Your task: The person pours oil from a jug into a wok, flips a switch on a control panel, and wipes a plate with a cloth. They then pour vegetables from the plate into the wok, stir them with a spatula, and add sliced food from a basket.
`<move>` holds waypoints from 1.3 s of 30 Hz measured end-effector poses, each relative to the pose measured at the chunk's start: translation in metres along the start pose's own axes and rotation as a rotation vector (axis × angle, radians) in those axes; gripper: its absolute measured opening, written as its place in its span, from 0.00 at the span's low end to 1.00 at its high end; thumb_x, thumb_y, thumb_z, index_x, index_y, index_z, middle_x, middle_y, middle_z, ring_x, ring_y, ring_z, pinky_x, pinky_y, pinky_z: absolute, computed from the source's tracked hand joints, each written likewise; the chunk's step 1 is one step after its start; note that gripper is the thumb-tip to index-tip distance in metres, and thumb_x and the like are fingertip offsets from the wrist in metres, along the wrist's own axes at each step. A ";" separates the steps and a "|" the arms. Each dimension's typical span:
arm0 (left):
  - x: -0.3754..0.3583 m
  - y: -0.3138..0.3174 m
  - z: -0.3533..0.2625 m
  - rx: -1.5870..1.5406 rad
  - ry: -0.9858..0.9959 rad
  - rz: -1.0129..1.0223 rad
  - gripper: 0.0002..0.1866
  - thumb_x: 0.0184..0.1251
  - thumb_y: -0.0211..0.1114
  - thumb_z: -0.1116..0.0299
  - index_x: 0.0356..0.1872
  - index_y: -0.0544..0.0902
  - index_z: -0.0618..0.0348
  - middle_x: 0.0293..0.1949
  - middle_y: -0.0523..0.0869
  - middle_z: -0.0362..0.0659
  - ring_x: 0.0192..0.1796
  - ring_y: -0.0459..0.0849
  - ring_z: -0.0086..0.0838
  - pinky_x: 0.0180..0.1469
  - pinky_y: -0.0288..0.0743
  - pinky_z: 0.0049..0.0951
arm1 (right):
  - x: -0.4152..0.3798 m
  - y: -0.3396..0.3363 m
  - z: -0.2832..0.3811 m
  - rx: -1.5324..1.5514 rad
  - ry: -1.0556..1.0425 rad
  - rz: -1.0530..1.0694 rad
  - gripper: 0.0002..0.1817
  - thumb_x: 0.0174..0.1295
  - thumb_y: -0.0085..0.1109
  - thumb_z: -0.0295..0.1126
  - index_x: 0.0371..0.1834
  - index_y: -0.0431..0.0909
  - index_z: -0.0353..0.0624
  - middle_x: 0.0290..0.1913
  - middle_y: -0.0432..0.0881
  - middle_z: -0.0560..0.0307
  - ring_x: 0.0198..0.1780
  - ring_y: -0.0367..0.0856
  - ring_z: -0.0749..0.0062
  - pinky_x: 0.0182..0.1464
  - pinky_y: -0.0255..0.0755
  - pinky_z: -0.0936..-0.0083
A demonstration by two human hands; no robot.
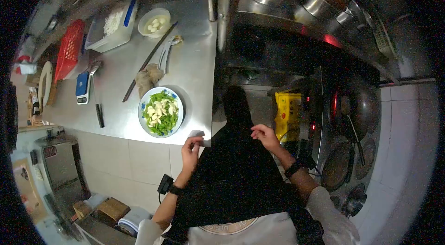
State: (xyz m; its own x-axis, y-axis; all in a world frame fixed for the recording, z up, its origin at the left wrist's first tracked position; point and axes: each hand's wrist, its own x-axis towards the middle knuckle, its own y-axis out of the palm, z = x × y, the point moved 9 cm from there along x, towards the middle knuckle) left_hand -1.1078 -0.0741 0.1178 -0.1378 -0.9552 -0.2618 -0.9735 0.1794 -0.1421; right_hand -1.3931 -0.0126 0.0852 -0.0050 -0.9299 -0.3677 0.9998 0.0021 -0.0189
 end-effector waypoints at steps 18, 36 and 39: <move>0.016 -0.085 0.048 -0.736 -0.226 -0.226 0.19 0.66 0.47 0.68 0.54 0.61 0.68 0.50 0.73 0.54 0.53 0.74 0.39 0.59 0.64 0.36 | -0.066 -0.046 0.020 -0.009 0.064 -0.221 0.09 0.63 0.44 0.25 0.44 0.71 0.35 0.34 0.77 0.55 0.37 0.77 0.74 0.44 0.72 0.78; -0.001 -0.036 -0.054 -0.521 -0.383 -0.111 0.24 0.60 0.53 0.72 0.59 0.63 0.57 0.53 0.72 0.45 0.50 0.75 0.32 0.51 0.73 0.32 | -0.330 -0.300 0.118 -1.354 0.466 -1.090 0.21 0.57 0.54 0.36 0.54 0.66 0.42 0.55 0.68 0.42 0.56 0.65 0.44 0.60 0.57 0.57; 0.007 0.031 -0.096 -0.406 -0.387 0.046 0.24 0.58 0.55 0.72 0.58 0.64 0.57 0.53 0.72 0.45 0.51 0.75 0.33 0.49 0.76 0.32 | -0.335 -0.336 0.066 -1.165 0.642 -0.932 0.26 0.58 0.52 0.41 0.57 0.63 0.39 0.57 0.66 0.39 0.58 0.64 0.44 0.61 0.56 0.57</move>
State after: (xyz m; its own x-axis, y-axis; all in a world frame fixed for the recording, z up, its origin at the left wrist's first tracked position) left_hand -1.1569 -0.0977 0.2030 -0.1789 -0.7791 -0.6009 -0.9708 0.0405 0.2364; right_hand -1.7261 0.2742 0.2766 -0.8735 -0.4701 -0.1267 0.0918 0.0965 -0.9911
